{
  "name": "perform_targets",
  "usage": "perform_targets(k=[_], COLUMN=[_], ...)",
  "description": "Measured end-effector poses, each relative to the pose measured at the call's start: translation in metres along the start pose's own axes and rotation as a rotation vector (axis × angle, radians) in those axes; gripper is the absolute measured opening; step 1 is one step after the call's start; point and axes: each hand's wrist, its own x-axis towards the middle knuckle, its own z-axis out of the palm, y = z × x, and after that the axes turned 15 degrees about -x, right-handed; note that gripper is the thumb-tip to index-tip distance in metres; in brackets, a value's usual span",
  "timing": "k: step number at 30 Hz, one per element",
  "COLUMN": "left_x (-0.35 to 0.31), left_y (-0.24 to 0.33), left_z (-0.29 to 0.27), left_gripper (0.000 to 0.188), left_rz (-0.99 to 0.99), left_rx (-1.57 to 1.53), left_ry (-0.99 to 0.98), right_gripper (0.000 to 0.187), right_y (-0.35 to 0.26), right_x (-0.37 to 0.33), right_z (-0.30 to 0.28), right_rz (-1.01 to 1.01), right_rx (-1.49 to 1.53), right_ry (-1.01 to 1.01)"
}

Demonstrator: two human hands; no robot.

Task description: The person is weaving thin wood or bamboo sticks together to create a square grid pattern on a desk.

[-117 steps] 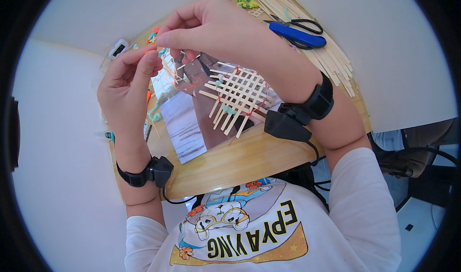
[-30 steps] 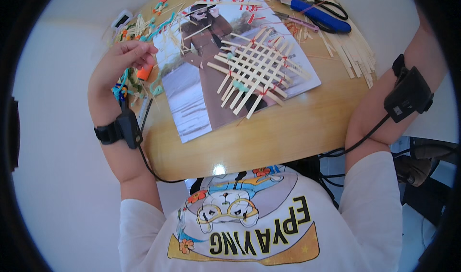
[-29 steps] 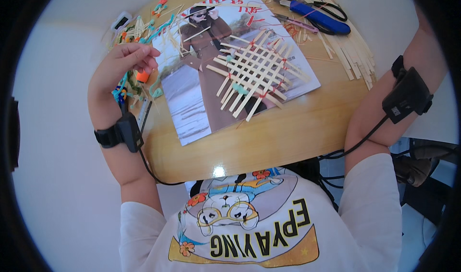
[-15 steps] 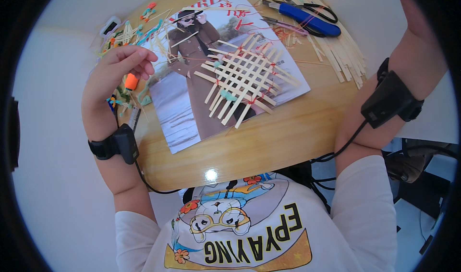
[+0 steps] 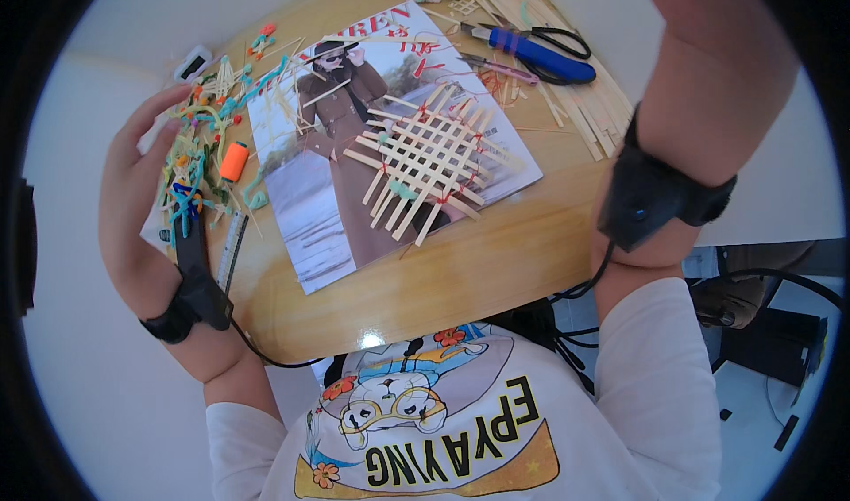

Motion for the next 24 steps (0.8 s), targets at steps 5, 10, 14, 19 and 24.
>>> perform_targets(k=[5,10,14,19,24], left_x=[-0.007,-0.012,-0.010,-0.009,-0.005], left_y=[0.040,0.064,0.069,0.068,0.065], left_z=[0.002,0.060,0.081,0.095,0.094], left_gripper=[0.024,0.053,0.058,0.037,0.029], left_rz=[0.065,0.242,0.228,0.088,0.052], left_rx=[-0.371,-0.634,-0.672,-0.842,-0.873], left_ry=[0.257,0.123,-0.005,-0.084,-0.052], right_gripper=[0.018,0.018,0.018,0.018,0.018], right_y=[0.014,0.022,0.028,0.034,0.031], right_x=[-0.014,-0.028,-0.039,-0.047,-0.052], right_z=[0.051,0.098,0.117,0.123,0.119], right_rz=[0.142,0.238,0.260,0.243,0.212], right_rx=[-0.077,-0.101,-0.120,-0.125,-0.122], right_ry=[-0.109,-0.237,-0.303,-0.326,-0.318])
